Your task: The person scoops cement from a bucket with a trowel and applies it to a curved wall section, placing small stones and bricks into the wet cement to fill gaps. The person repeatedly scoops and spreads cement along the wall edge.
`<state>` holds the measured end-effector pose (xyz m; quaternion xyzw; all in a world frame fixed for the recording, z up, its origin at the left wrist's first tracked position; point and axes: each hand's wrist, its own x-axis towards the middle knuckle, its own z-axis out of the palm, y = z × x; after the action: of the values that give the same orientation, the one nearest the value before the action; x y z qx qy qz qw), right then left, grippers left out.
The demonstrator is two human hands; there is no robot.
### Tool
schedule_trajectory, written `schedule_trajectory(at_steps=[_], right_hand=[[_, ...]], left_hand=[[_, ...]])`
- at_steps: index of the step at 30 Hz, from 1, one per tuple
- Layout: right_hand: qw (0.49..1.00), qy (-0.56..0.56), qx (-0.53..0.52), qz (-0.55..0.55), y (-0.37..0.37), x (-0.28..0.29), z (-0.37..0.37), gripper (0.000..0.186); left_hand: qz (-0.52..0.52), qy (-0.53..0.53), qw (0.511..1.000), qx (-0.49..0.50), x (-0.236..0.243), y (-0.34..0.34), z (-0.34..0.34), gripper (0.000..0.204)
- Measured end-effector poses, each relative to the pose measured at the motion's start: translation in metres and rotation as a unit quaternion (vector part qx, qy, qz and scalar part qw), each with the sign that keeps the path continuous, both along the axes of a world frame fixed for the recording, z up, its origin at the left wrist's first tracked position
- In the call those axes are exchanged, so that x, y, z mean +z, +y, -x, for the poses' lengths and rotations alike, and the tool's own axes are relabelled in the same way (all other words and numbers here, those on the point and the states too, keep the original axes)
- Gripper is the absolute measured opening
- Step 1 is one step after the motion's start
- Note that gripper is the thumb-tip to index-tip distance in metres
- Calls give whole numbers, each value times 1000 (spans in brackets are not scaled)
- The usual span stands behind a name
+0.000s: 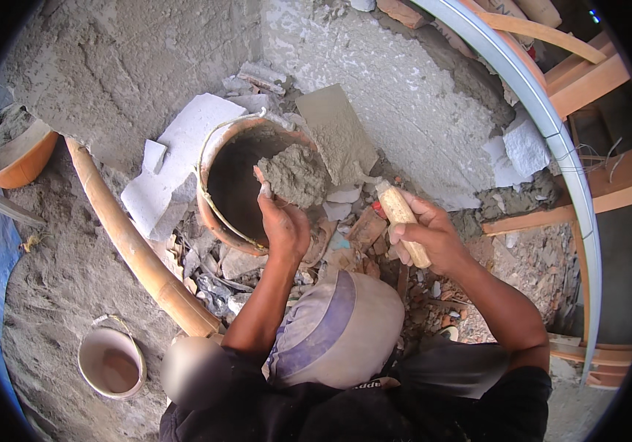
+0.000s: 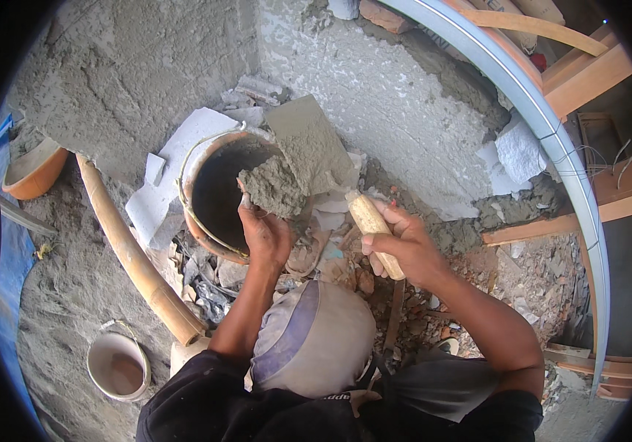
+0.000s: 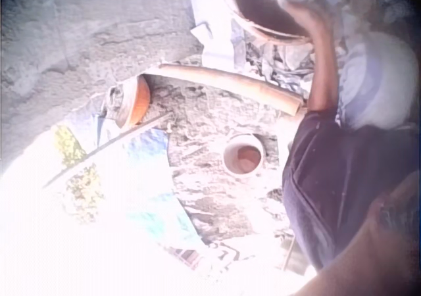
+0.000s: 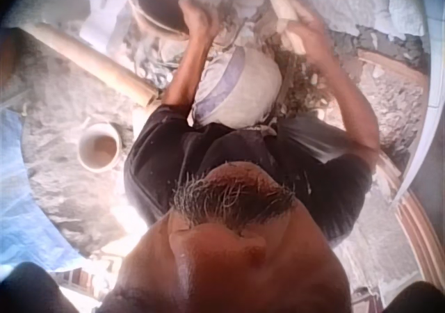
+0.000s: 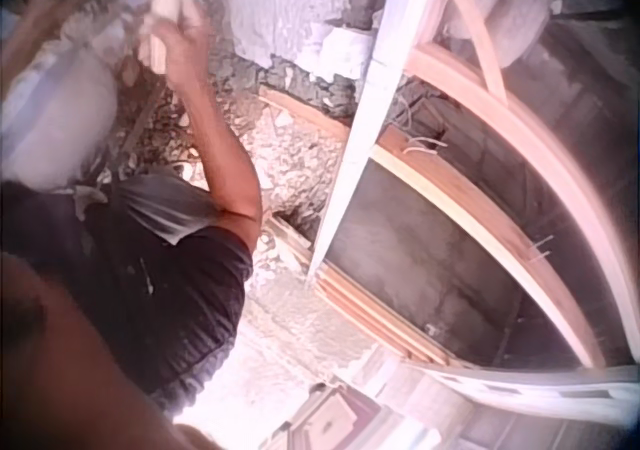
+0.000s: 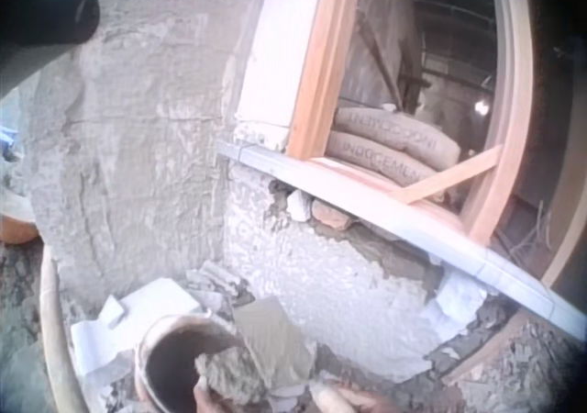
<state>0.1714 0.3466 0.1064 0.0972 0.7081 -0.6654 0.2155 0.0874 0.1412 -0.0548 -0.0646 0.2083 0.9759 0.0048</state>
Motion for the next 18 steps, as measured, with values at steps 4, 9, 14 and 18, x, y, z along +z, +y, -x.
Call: schedule_trajectory(at_steps=[4,9,14,18], right_hand=[[980,-126,10,151,21,-12,10,58],[962,-229,-3,151,42,-44,20,54],[977,-208,47,-9,29,-48,20,59],[954,-9,171,-244,16,-69,9,56]], left_hand=[[-36,-9,999,-29,4,-6,0,46],[-37,-18,998,-49,22,-13,-3,44],[25,-58,997,-34,47,-23,-12,44],[8,-63,992,-109,70,-31,-12,44]])
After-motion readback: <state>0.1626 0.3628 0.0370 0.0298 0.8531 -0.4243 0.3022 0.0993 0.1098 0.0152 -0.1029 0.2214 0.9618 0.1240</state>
